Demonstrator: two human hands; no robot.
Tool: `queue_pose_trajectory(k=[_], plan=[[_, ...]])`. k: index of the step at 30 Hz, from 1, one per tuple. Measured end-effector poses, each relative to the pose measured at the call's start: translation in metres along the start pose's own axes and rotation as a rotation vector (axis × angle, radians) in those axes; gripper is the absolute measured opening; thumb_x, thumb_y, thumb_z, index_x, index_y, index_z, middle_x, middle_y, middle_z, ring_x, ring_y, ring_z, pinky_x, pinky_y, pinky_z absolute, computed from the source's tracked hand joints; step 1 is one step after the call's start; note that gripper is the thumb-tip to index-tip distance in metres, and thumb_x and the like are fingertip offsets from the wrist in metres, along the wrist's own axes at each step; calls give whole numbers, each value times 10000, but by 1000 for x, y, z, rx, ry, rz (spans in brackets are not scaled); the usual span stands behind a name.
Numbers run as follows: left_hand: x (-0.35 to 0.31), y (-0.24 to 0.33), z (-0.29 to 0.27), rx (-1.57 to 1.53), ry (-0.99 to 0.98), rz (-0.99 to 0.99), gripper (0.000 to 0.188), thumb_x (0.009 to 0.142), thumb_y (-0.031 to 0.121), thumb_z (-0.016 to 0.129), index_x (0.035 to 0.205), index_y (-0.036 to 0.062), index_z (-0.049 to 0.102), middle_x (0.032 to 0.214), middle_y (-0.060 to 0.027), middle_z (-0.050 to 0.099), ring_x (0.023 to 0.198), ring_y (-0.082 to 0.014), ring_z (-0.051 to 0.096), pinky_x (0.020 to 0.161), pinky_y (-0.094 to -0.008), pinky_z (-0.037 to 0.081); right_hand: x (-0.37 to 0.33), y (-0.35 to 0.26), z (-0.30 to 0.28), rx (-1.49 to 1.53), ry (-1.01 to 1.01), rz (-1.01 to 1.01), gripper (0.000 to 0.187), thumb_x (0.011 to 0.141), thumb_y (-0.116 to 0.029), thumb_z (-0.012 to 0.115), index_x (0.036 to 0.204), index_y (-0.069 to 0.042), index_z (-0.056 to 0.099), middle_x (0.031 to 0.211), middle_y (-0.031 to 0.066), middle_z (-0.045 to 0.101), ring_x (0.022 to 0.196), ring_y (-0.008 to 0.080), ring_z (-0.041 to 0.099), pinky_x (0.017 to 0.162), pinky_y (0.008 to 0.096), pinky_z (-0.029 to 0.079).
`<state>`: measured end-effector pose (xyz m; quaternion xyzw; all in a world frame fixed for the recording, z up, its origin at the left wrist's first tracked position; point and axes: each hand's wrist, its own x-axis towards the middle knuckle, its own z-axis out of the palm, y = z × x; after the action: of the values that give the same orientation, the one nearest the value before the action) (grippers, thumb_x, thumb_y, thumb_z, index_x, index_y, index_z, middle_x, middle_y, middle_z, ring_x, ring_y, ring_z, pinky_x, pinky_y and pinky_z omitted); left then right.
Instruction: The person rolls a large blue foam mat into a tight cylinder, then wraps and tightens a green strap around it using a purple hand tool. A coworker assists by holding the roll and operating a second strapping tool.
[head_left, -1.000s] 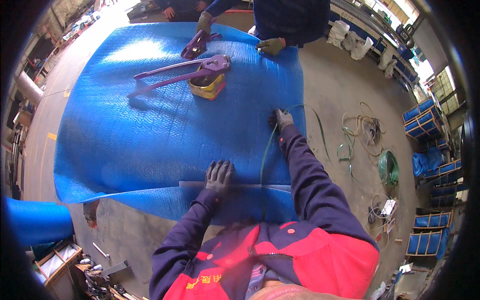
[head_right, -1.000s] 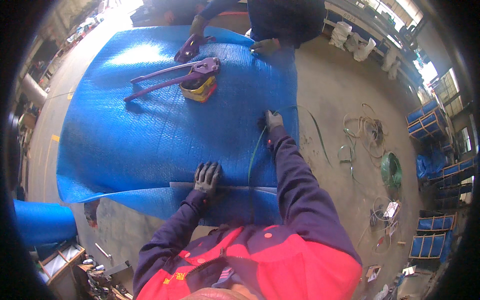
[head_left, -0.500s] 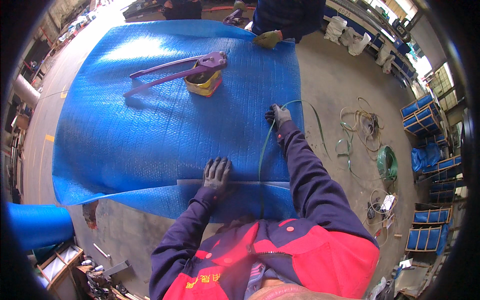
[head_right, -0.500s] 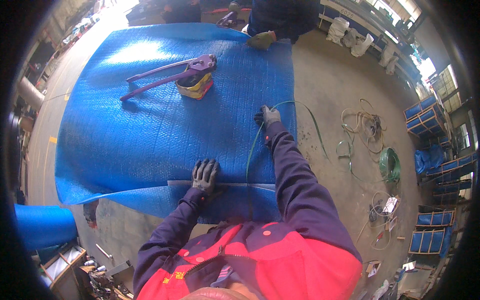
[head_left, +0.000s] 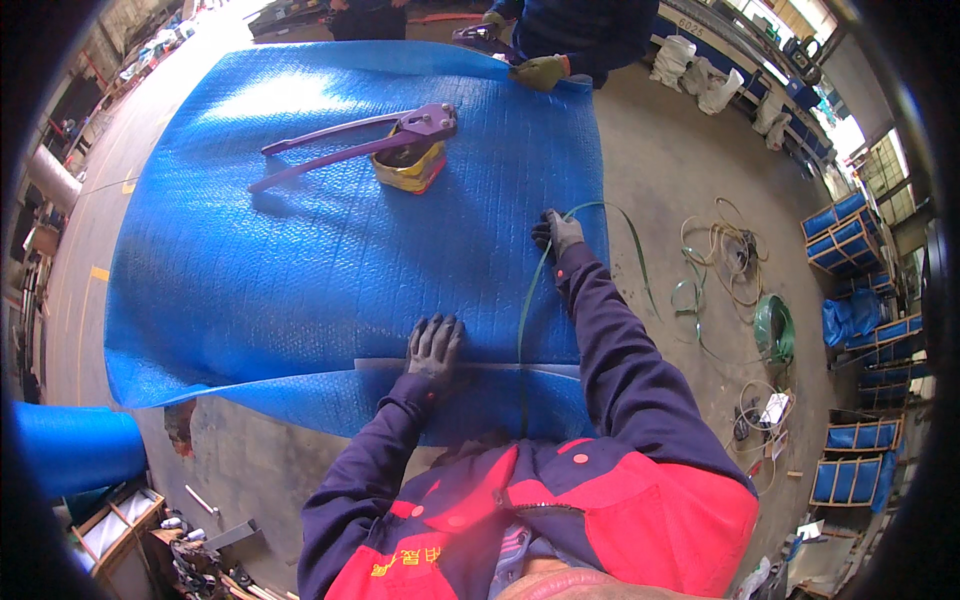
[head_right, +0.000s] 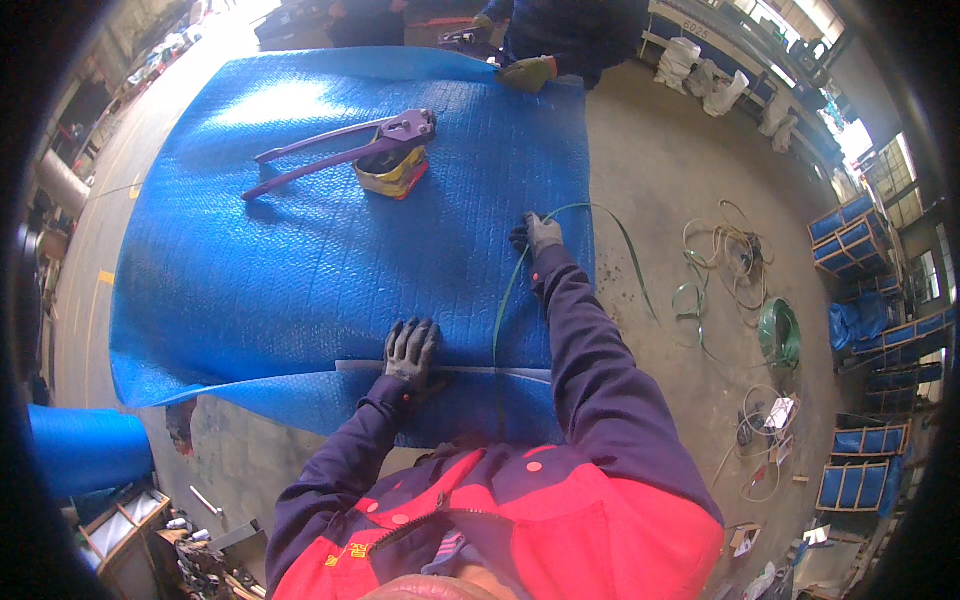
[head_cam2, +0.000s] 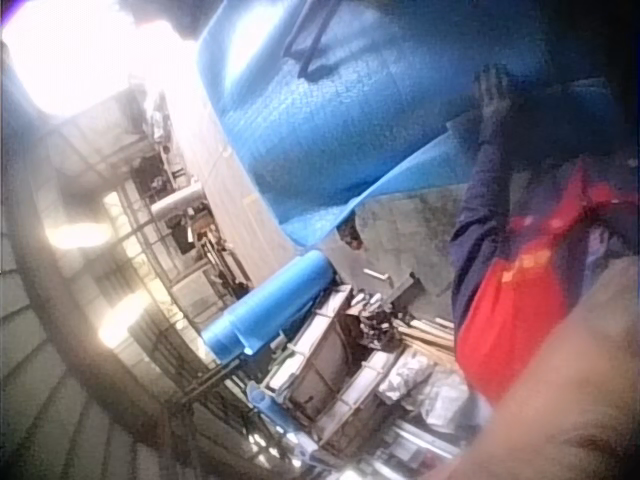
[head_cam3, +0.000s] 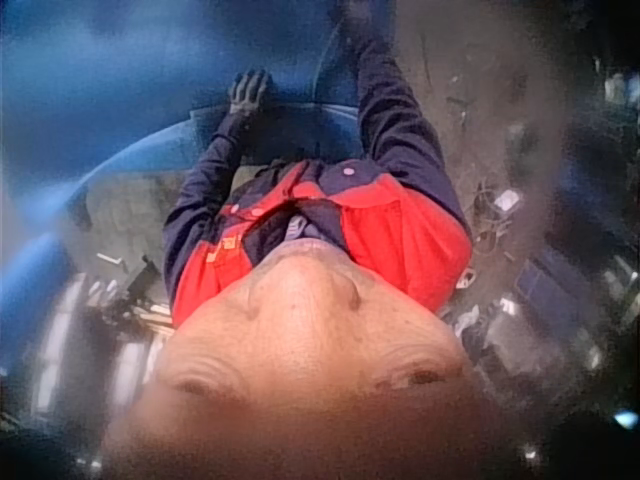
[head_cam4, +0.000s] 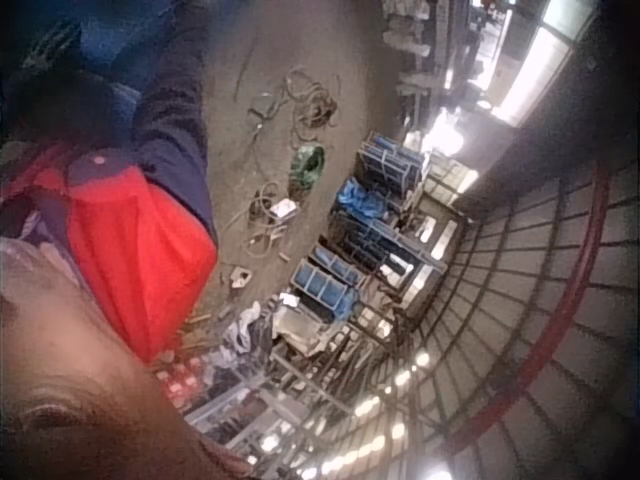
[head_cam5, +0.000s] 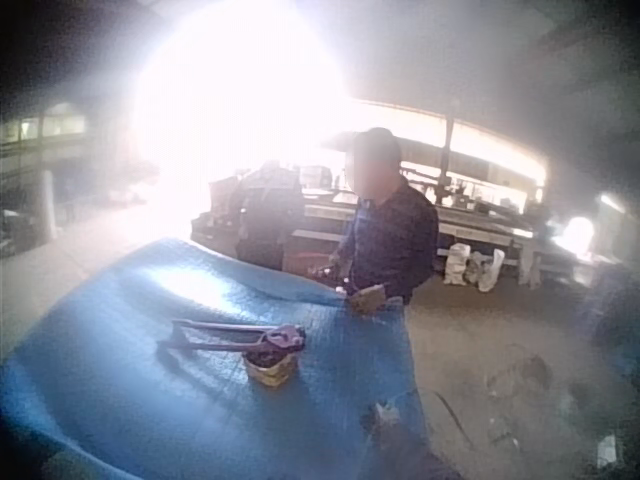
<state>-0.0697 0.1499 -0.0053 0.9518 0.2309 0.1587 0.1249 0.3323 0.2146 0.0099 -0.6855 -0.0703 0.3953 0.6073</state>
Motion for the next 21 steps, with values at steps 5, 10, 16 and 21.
queue_pose_trajectory(k=[5, 10, 16, 21], plan=[[0, -1, 1, 33, 6, 4, 1045, 789, 558, 764, 1588, 62, 309, 1626, -192, 321, 1524, -420, 263, 1253, -608, 151, 5, 4, -2, -7, -22, -33, 296, 1004, -276, 657, 1090, 6, 626, 882, 187, 746, 671, 296, 740, 574, 366, 600], [1, -2, 6, 17, 73, 17, 1015, 799, 592, 740, 1567, 60, 346, 1606, -191, 348, 1509, -417, 287, 1248, -610, 163, 6, 6, -3, -66, 14, -77, 340, 1002, -292, 648, 1112, 30, 631, 886, 195, 746, 713, 309, 750, 583, 385, 597], [0, -1, 7, 37, 73, 1, 986, 803, 607, 733, 1549, 65, 382, 1587, -188, 377, 1487, -412, 325, 1239, -617, 185, 4, 5, -3, -12, -12, -19, 342, 1017, -318, 615, 1154, -8, 657, 892, 193, 748, 677, 297, 733, 582, 377, 594], [0, -2, 9, 58, 105, 22, 1034, 770, 642, 753, 1548, 69, 384, 1585, -192, 381, 1486, -414, 327, 1235, -622, 192, 7, 8, -4, -30, -13, -39, 331, 1013, -340, 629, 1129, -33, 668, 883, 170, 752, 661, 259, 711, 562, 378, 570]])
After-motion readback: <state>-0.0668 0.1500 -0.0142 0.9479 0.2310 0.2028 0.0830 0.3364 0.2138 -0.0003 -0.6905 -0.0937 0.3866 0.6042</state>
